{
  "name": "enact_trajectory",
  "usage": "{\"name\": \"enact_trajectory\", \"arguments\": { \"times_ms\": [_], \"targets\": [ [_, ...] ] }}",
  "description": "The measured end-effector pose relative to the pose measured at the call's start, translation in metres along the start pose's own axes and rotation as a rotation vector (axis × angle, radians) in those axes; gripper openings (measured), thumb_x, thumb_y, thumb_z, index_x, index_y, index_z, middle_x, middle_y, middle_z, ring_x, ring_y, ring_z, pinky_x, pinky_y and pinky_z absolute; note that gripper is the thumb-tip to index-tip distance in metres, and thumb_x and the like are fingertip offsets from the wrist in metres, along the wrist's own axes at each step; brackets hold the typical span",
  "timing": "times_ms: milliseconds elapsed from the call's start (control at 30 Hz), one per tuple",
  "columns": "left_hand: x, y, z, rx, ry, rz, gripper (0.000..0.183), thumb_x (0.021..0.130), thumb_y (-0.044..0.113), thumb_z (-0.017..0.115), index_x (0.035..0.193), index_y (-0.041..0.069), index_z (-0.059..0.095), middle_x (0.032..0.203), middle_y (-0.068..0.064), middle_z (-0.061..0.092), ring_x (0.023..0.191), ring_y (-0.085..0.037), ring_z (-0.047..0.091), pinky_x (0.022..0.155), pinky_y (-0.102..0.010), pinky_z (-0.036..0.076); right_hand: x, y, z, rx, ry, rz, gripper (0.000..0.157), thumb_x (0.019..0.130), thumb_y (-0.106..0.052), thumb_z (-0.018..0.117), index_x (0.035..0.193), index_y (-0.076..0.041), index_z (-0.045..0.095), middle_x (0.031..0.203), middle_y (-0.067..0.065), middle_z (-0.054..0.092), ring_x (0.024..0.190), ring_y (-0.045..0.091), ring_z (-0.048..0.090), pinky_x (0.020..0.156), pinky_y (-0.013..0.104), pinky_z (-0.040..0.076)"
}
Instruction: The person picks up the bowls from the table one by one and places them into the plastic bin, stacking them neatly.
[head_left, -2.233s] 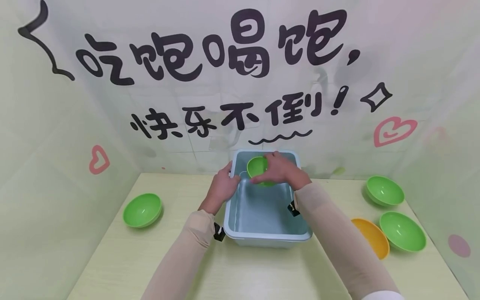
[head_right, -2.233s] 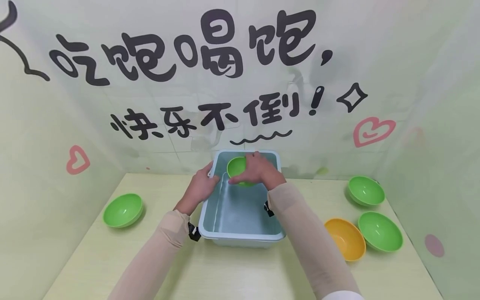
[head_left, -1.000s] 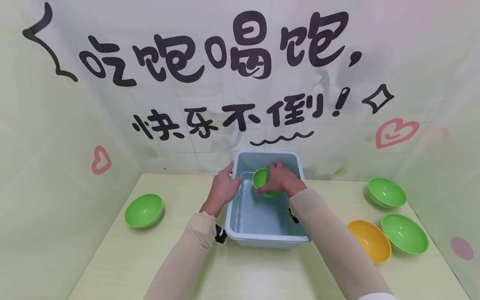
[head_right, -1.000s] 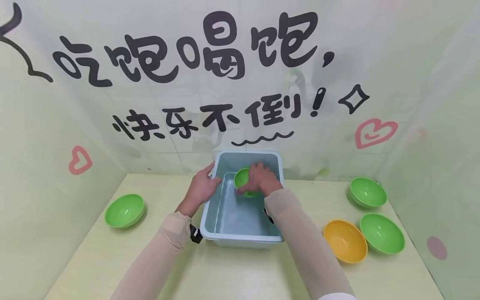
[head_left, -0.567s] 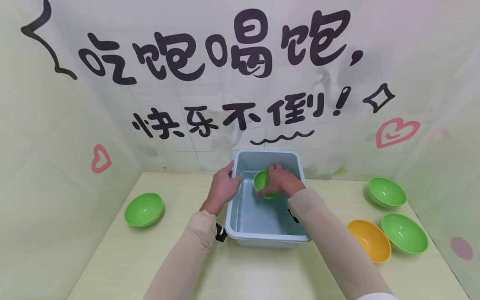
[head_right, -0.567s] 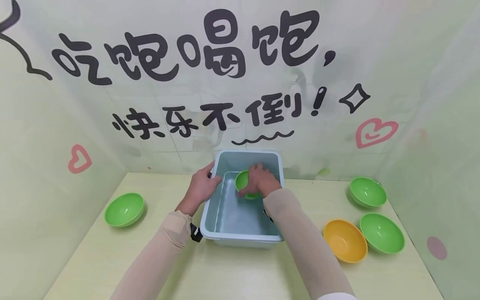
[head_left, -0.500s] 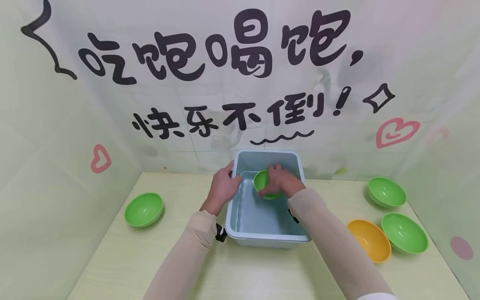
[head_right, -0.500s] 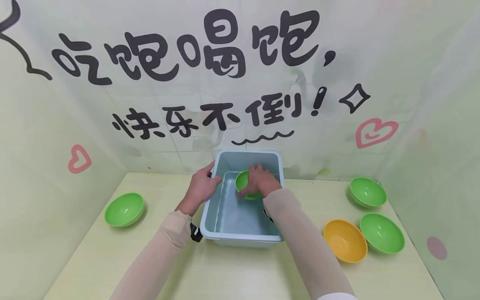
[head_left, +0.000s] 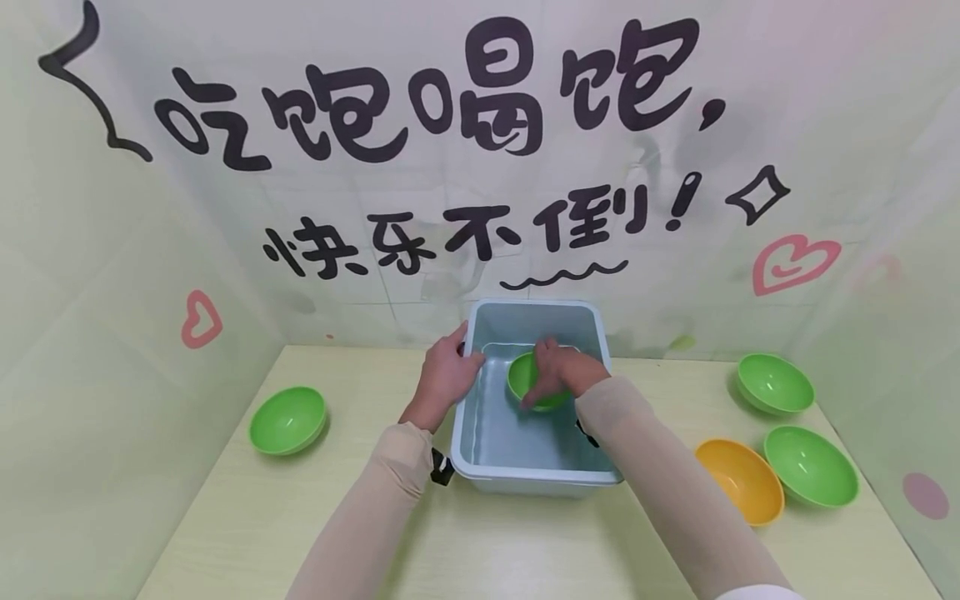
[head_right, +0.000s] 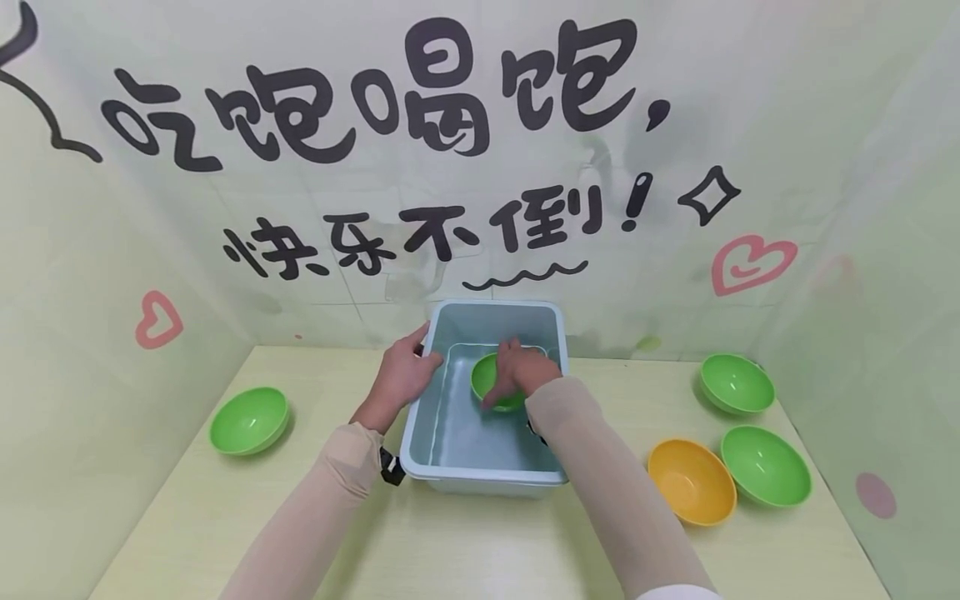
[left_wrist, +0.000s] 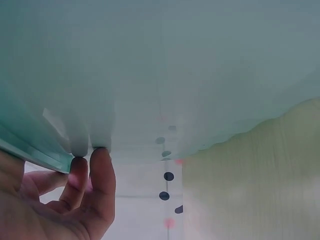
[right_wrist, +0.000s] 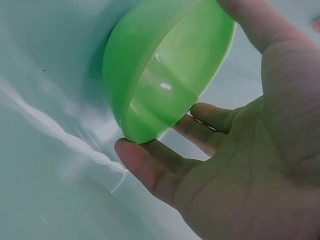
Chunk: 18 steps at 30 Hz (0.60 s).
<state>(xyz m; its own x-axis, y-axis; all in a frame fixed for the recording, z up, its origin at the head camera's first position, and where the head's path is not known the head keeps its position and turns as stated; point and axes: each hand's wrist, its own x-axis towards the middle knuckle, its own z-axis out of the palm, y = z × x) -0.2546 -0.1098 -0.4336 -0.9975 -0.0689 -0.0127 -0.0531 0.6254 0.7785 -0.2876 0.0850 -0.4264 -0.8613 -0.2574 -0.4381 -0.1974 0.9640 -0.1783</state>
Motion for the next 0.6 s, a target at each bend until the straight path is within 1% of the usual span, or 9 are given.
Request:
{"name": "enact_trajectory", "arguments": {
  "times_ms": [200, 300, 433, 533, 600],
  "targets": [
    [-0.0007, -0.0005, 0.0001, -0.003, 0.002, -0.001, 0.069, 0.093, 0.023, 0.057, 0.158, 0.014, 0.038, 0.130, -0.019, 0.066, 0.099, -0.029, 0.065, 0.082, -0.042, 0.059, -0.0019, -0.0005, -0.0003, -0.011, -0.007, 0.002, 0.103, 0.073, -0.053, 0.085, 0.149, -0.003, 0.036, 0.139, 0.016, 0.044, 0.116, 0.034, 0.053, 0.107, 0.050, 0.047],
    [-0.0009, -0.0003, -0.0001, -0.004, 0.003, 0.002, 0.068, 0.093, 0.022, 0.057, 0.158, 0.014, 0.039, 0.129, -0.019, 0.066, 0.098, -0.029, 0.065, 0.081, -0.041, 0.058, -0.0023, -0.0003, -0.0004, -0.008, -0.008, 0.005, 0.102, 0.072, -0.049, 0.088, 0.149, -0.004, 0.039, 0.139, 0.018, 0.042, 0.116, 0.034, 0.051, 0.106, 0.050, 0.048],
    [-0.0008, -0.0003, -0.0002, -0.001, 0.005, 0.004, 0.067, 0.093, 0.022, 0.057, 0.158, 0.015, 0.040, 0.128, -0.018, 0.066, 0.099, -0.029, 0.065, 0.082, -0.042, 0.058, -0.0022, -0.0011, -0.0008, 0.017, 0.023, 0.010, 0.094, 0.069, -0.043, 0.092, 0.142, -0.003, 0.048, 0.134, 0.019, 0.040, 0.112, 0.033, 0.050, 0.101, 0.049, 0.050],
    [-0.0006, -0.0005, -0.0002, 0.003, 0.005, 0.003, 0.068, 0.092, 0.023, 0.057, 0.158, 0.015, 0.040, 0.127, -0.018, 0.066, 0.098, -0.028, 0.065, 0.082, -0.041, 0.057, -0.0025, -0.0014, -0.0017, 0.035, 0.053, 0.002, 0.091, 0.070, -0.040, 0.092, 0.141, -0.002, 0.050, 0.135, 0.021, 0.038, 0.112, 0.035, 0.049, 0.101, 0.050, 0.050],
    [-0.0003, -0.0007, -0.0001, 0.009, 0.006, 0.001, 0.068, 0.092, 0.024, 0.056, 0.158, 0.015, 0.040, 0.126, -0.018, 0.067, 0.098, -0.028, 0.064, 0.081, -0.041, 0.057, -0.0025, -0.0010, -0.0019, 0.043, 0.066, -0.002, 0.092, 0.071, -0.038, 0.092, 0.143, -0.001, 0.047, 0.138, 0.022, 0.037, 0.115, 0.037, 0.049, 0.102, 0.052, 0.049]
  ]
}}
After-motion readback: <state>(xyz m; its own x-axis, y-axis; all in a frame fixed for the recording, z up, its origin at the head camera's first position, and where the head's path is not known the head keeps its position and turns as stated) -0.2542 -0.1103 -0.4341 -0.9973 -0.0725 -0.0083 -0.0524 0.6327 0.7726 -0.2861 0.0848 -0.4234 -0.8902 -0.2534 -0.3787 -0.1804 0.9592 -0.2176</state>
